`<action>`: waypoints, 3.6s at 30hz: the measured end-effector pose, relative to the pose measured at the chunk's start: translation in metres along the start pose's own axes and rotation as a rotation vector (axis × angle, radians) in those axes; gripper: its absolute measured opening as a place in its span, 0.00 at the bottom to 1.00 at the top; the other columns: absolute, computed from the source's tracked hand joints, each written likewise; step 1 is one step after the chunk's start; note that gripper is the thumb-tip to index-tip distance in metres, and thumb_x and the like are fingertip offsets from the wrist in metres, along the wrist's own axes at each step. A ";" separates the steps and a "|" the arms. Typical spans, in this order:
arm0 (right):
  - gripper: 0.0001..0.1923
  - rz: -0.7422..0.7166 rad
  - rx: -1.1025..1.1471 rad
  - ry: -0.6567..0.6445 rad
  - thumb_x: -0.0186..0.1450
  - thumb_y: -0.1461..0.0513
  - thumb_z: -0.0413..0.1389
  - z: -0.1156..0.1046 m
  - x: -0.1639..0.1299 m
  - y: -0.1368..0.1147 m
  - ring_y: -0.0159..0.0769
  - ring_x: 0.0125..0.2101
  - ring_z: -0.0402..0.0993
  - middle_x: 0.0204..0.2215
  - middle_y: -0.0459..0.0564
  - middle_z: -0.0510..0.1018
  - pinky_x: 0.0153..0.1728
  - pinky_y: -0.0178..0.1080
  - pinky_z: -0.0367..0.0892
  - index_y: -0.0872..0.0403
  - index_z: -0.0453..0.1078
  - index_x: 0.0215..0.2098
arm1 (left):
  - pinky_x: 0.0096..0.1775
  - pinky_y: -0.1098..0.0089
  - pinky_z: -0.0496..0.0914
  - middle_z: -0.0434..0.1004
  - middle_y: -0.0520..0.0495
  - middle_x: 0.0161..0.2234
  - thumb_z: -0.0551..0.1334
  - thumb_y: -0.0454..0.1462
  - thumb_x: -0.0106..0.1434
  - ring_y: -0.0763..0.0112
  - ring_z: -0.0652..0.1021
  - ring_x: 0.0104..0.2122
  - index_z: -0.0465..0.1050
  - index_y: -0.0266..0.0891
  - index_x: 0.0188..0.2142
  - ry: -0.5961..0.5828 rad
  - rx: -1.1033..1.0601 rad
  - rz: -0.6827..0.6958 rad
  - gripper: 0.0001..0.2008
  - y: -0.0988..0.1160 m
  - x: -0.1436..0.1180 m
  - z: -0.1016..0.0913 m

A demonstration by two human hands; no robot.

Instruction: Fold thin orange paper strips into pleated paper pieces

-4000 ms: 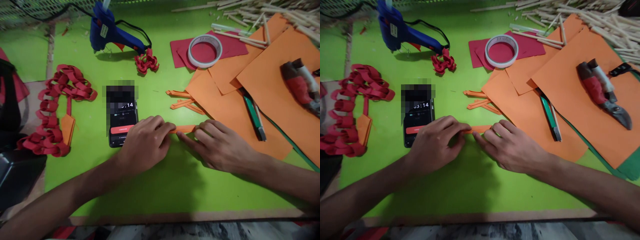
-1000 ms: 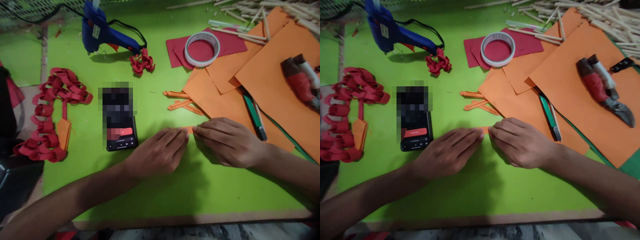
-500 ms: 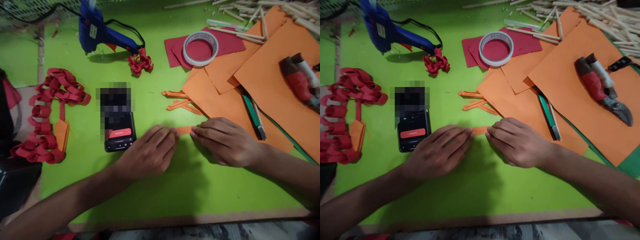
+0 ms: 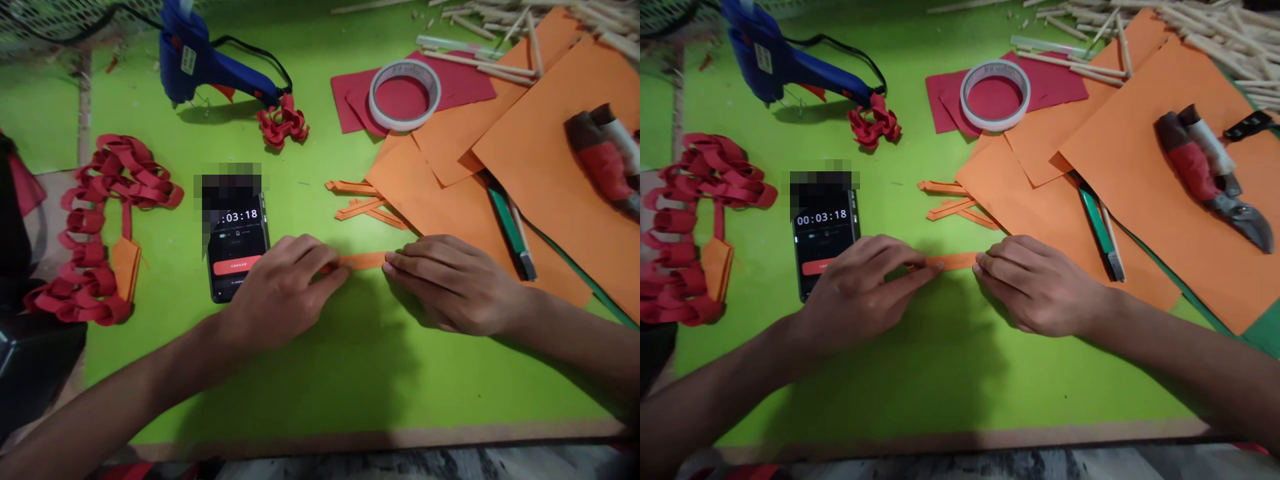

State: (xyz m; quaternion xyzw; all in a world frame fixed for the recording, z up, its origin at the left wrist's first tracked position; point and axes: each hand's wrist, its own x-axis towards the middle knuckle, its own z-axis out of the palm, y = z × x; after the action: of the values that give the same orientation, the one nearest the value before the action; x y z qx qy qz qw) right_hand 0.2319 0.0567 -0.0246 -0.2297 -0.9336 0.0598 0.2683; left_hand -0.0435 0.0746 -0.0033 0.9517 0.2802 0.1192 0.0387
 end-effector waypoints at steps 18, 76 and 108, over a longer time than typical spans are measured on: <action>0.13 0.004 -0.025 0.009 0.64 0.71 0.60 0.001 0.000 0.000 0.45 0.43 0.78 0.41 0.58 0.82 0.39 0.48 0.78 0.62 0.74 0.48 | 0.34 0.70 0.67 0.78 0.52 0.34 0.60 0.31 0.67 0.72 0.77 0.32 0.81 0.50 0.48 -0.226 -0.383 -0.392 0.16 -0.007 0.008 -0.013; 0.14 -0.018 -0.032 -0.005 0.62 0.72 0.62 -0.001 0.003 0.000 0.46 0.42 0.79 0.40 0.60 0.82 0.39 0.48 0.78 0.65 0.74 0.47 | 0.36 0.66 0.68 0.74 0.45 0.46 0.54 0.29 0.69 0.64 0.75 0.40 0.80 0.51 0.49 -0.159 -0.214 -0.105 0.20 -0.018 -0.007 -0.005; 0.14 -0.012 -0.056 0.010 0.63 0.71 0.62 0.001 -0.001 0.000 0.46 0.42 0.80 0.42 0.59 0.83 0.39 0.48 0.79 0.63 0.74 0.48 | 0.40 0.63 0.75 0.79 0.45 0.41 0.64 0.33 0.68 0.66 0.78 0.37 0.76 0.37 0.47 0.064 -0.158 -0.074 0.08 -0.007 -0.015 0.004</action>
State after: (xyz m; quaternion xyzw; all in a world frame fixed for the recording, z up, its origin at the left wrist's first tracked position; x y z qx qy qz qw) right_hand 0.2323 0.0563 -0.0260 -0.2316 -0.9349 0.0309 0.2671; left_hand -0.0582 0.0722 -0.0109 0.9304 0.3059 0.1697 0.1091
